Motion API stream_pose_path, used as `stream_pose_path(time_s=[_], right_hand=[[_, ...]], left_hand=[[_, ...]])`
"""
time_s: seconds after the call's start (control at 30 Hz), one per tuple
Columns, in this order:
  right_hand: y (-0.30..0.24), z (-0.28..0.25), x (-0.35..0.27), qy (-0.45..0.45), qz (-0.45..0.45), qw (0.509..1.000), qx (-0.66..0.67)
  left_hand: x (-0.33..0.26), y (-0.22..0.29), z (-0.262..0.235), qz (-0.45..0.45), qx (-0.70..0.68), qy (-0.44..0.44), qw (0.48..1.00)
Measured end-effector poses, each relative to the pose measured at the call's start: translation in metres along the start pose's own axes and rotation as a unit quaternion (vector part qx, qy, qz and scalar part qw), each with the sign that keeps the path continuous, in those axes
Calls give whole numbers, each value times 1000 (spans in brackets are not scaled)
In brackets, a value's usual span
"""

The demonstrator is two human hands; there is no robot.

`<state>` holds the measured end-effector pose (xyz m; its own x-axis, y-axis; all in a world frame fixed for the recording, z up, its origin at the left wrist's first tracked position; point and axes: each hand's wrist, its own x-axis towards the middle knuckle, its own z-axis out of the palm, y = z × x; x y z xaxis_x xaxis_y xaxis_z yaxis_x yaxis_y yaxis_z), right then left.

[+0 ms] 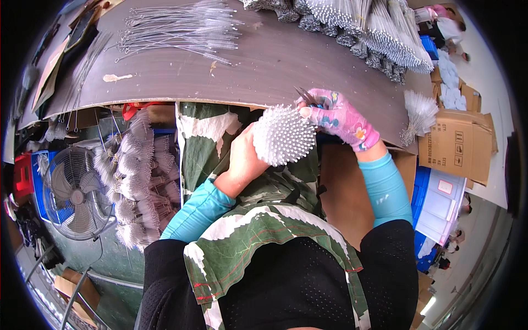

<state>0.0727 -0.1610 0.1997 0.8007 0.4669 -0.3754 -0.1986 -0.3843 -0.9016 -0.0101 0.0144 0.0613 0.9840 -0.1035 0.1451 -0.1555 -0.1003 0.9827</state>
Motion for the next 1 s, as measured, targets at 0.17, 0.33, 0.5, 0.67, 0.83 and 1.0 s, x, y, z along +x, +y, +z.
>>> stream_pose_path(time_s=[0.17, 0.33, 0.5, 0.67, 0.83, 1.0], right_hand=[[-9, 11, -37, 24, 100, 990, 101], [6, 43, -59, 116, 72, 979, 153], [17, 63, -59, 213, -93, 972, 39], [18, 48, -50, 177, -100, 886, 418], [31, 44, -55, 153, -46, 953, 257], [36, 56, -46, 41, -90, 961, 257]], left_hand=[[-37, 23, -12, 45, 117, -47, 991], [-46, 61, -38, 74, 99, -223, 967], [-26, 54, -45, 68, 35, -207, 975], [-26, 26, -37, 77, -35, -217, 972], [-25, 13, -39, -54, -172, -238, 954], [-15, 20, -42, -72, -242, -264, 931]])
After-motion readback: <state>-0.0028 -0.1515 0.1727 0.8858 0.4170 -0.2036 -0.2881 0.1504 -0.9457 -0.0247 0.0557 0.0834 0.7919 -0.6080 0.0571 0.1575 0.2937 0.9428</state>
